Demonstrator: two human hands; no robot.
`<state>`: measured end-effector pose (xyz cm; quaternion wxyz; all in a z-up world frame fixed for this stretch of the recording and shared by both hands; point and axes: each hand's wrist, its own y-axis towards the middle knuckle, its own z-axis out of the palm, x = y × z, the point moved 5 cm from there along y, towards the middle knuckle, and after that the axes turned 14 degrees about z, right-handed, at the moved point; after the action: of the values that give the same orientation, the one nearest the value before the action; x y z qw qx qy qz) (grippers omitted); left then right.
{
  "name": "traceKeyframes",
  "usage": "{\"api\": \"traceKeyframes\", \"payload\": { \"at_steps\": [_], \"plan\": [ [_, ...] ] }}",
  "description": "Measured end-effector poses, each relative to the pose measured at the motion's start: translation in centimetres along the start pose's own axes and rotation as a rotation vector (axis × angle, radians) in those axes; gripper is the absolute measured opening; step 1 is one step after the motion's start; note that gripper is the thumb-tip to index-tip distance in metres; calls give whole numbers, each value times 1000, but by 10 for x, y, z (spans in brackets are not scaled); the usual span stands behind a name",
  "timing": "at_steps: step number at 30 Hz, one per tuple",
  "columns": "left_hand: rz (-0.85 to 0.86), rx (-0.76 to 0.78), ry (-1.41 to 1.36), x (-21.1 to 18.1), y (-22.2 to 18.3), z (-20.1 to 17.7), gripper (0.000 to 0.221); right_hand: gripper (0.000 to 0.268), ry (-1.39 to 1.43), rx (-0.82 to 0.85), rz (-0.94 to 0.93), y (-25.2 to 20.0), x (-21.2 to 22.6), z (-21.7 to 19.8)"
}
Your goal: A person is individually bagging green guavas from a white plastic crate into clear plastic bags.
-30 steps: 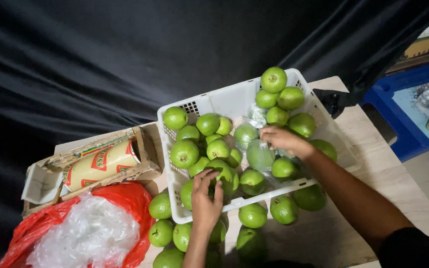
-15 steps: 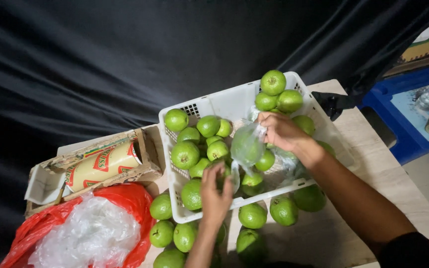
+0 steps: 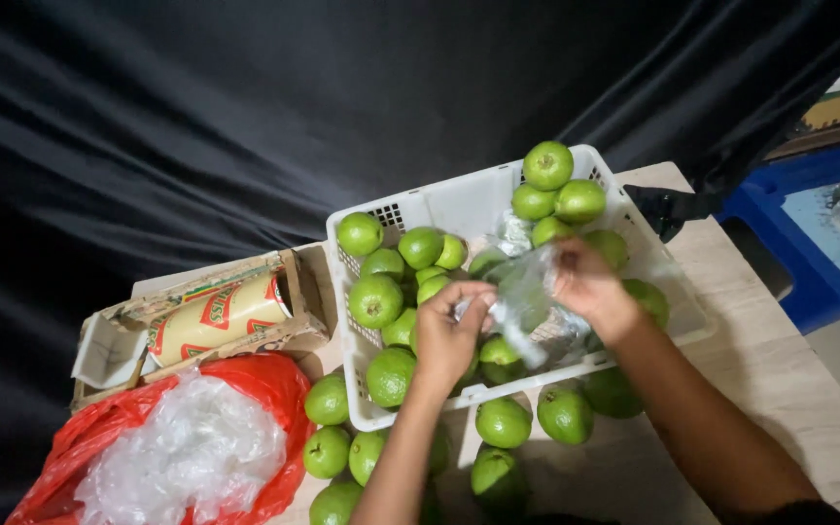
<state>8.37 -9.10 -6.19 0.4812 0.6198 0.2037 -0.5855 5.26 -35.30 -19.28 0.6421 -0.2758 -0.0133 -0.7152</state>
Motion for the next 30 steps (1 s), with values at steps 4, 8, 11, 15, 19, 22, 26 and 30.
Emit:
{"api": "traceKeyframes", "payload": {
  "at_steps": [4,8,11,15,19,22,26,30],
  "plan": [
    [19,-20,-175,15,21,20,16,17,-311,-183,-53,-28,-23,17],
    [-72,-165,-541,23,32,35,18,21,-606,-297,-308,-72,-19,66],
    [-125,-176,-613,26,35,40,19,36,-894,-221,-533,-108,-11,108],
    [-142,-149,-568,37,39,44,19,34,-1186,-40,-702,-122,-20,140],
    [-142,-172,-586,18,34,37,22,15,-1267,-155,-746,-110,-19,131],
    [104,-146,-146,-5,29,13,58,13,-1091,-224,-651,-107,-19,119],
    [301,-131,333,6,10,1,19,8,-1051,-116,-634,-109,-30,122],
    [481,62,676,10,3,11,10,10,-1103,-109,-618,-110,-36,127]
  ]
}}
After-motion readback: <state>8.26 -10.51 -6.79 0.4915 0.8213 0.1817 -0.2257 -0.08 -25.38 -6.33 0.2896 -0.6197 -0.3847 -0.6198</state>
